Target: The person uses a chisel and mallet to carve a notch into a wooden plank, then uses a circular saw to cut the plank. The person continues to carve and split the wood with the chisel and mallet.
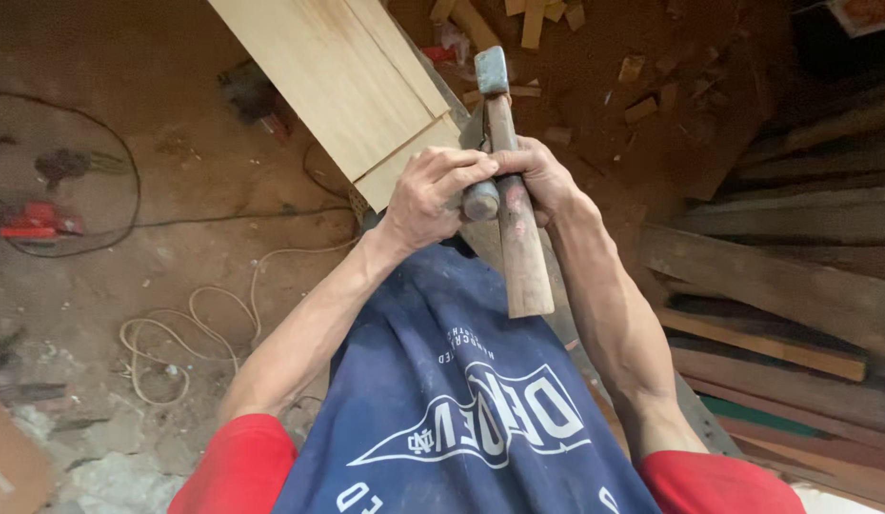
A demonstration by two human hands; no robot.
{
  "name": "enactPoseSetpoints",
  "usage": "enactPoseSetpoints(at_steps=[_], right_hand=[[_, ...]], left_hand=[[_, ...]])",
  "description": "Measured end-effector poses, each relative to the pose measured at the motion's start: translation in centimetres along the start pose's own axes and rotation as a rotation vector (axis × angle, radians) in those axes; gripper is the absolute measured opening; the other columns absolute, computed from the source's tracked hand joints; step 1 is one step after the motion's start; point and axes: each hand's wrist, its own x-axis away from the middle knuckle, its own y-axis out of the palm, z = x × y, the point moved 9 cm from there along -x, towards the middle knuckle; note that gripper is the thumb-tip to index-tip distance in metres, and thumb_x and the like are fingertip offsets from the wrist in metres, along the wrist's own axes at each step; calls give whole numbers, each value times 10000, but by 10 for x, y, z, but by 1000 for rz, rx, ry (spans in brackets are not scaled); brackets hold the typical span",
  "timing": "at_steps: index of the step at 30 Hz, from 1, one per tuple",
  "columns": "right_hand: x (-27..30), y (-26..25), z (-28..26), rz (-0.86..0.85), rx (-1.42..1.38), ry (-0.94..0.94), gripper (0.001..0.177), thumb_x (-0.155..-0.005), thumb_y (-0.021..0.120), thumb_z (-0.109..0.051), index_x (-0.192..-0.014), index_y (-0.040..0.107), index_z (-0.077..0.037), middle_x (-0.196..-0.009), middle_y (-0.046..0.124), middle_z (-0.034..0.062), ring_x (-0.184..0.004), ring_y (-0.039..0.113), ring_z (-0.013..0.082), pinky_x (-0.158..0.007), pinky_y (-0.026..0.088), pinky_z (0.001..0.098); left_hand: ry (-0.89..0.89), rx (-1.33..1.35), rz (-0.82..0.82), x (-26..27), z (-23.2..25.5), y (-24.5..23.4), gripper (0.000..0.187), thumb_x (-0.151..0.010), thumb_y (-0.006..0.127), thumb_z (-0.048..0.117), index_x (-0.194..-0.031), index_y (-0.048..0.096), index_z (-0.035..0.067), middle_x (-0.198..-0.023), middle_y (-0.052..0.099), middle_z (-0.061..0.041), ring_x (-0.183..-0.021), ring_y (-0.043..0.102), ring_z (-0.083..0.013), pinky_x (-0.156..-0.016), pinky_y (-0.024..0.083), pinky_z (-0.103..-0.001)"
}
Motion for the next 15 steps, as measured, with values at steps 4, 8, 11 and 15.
enactPoseSetpoints(at_steps=[4, 8, 11, 15], right_hand=[[15, 9, -12, -41, 39, 82, 377, -920, 768, -241, -1040, 654, 97, -738, 662, 128, -505, 598, 149, -491, 536, 272], [43, 2, -41, 115, 253, -40, 378, -914, 786, -284, -1030, 576, 8, -735, 647, 67, -510, 613, 114, -462, 512, 272], [65, -4, -57, 225, 474, -85, 404, -921, 739, -370, -1037, 550, -33, -690, 636, 62, -474, 592, 110, -436, 513, 271], [82, -13, -58, 292, 545, -109, 435, -917, 737, -386, -1038, 539, -18, -694, 626, 78, -508, 611, 124, -451, 528, 287]], left_hand=[[-335, 384, 151, -1, -50, -7, 329, -975, 744, 140, -1272, 609, 99, -1198, 667, -90, -1130, 661, -227, -1023, 575, -368], [-830, 1105, 446, -5, -133, -1, 452, -995, 577, 371, -1354, 465, 121, -1072, 651, -50, -983, 667, -184, -863, 629, -374], [-718, 1181, 471, -28, -152, -9, 506, -1020, 602, 437, -1322, 479, 51, -1013, 643, -72, -864, 635, -160, -757, 601, -344], [-647, 978, 407, -42, -161, -5, 423, -929, 777, 329, -1147, 541, 54, -790, 571, -25, -632, 582, -125, -556, 533, -317]])
